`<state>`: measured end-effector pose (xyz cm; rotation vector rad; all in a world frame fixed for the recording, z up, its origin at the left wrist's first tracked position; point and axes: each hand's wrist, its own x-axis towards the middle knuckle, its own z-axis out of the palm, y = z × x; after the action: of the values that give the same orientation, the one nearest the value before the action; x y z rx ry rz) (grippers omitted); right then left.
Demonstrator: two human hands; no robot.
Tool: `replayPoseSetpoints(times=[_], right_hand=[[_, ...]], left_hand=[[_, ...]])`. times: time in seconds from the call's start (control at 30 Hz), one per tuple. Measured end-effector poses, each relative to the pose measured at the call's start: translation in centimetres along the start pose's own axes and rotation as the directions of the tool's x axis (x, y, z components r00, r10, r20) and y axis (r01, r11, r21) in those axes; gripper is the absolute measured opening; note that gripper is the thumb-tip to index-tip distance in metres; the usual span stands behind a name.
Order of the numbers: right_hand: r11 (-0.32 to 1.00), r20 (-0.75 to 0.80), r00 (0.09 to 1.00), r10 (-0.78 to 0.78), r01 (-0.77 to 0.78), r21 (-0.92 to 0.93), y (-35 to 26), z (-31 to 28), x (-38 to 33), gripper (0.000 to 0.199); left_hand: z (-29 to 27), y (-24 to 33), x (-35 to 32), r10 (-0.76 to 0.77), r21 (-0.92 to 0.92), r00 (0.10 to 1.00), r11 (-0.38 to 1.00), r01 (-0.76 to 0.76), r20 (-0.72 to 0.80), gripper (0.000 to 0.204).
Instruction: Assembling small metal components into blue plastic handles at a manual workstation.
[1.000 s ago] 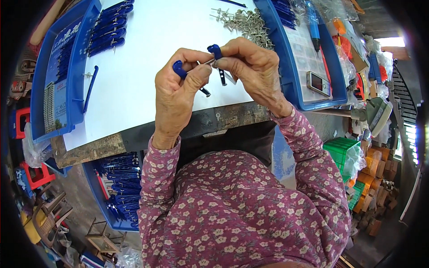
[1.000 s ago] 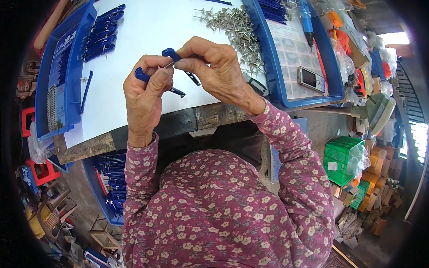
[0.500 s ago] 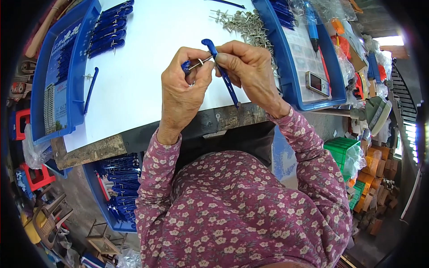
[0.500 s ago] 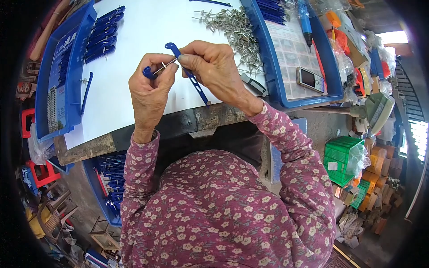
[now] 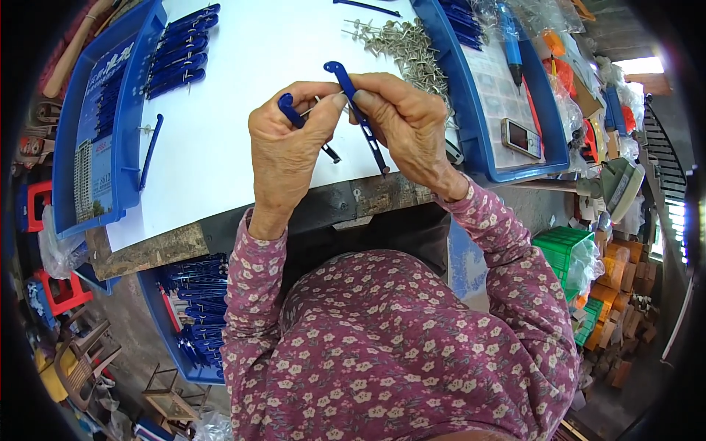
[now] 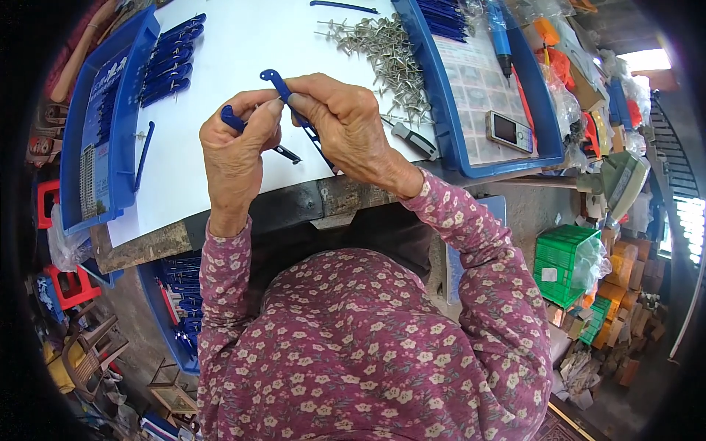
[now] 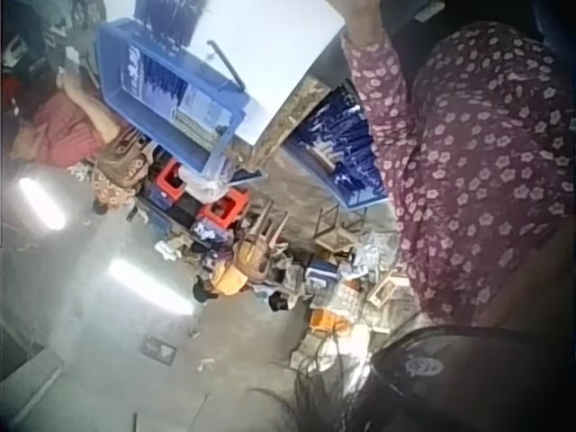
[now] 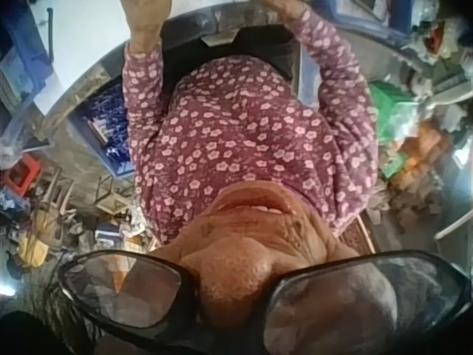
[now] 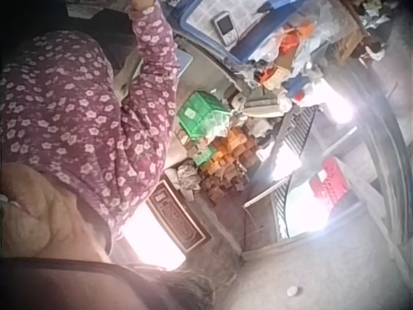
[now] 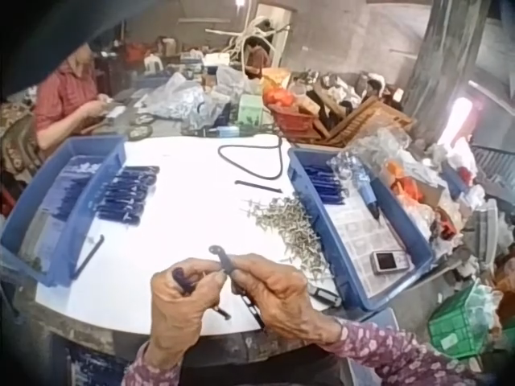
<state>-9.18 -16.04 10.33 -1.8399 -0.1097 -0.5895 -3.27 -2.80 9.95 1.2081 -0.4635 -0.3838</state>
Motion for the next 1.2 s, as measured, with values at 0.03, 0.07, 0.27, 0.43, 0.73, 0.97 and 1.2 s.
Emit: replayPoseSetpoints(times=[0.03, 0.07, 0.27, 0.43, 0.73, 0.97, 1.2], right_hand=[[1.000, 0.000, 1.000, -0.002, 0.002, 0.001, -0.1, 0.0, 0.0, 0.018], [1.000, 0.006, 1.000, 0.004, -0.003, -0.012, -0.2, 0.1, 0.0, 0.019], [0.983, 0.021, 0.991, -0.131, 0.133, -0.128, 0.1, 0.3, 0.2, 0.020], [0.956, 0.125, 0.980, -0.154, 0.180, -0.232, -0.3, -0.5, 0.5, 0.022], [0.924, 0.192, 0.943, -0.272, 0.311, -0.220, 0.0, -1.6, 0.4, 0.035], [0.766, 0.329, 0.828, -0.455, 0.552, -0.330, 0.5, -2.2, 0.6, 0.045], [0.536, 0.459, 0.687, -0.563, 0.727, -0.429, 0.8, -3.0, 1.1, 0.041]], left_hand=[[0.1, 0.1, -0.1, 0.002, 0.001, 1.000, 1.000, -0.002, 0.000, 0.010], [0.3, 0.1, -0.1, 0.011, 0.000, 1.000, 1.000, -0.011, -0.028, 0.011], [0.5, 0.1, -0.1, 0.025, 0.054, 0.996, 0.998, -0.020, -0.090, 0.011], [0.3, 0.0, -0.2, 0.012, -0.004, 0.993, 1.000, -0.013, -0.119, 0.009], [0.1, -0.3, -0.3, -0.098, -0.199, 0.993, 0.977, 0.083, -0.065, 0.010], [0.0, -0.3, -0.5, -0.180, -0.305, 0.984, 0.937, 0.169, -0.006, 0.008], [0.0, 0.1, -0.6, -0.174, -0.296, 0.982, 0.937, 0.188, 0.073, 0.005]])
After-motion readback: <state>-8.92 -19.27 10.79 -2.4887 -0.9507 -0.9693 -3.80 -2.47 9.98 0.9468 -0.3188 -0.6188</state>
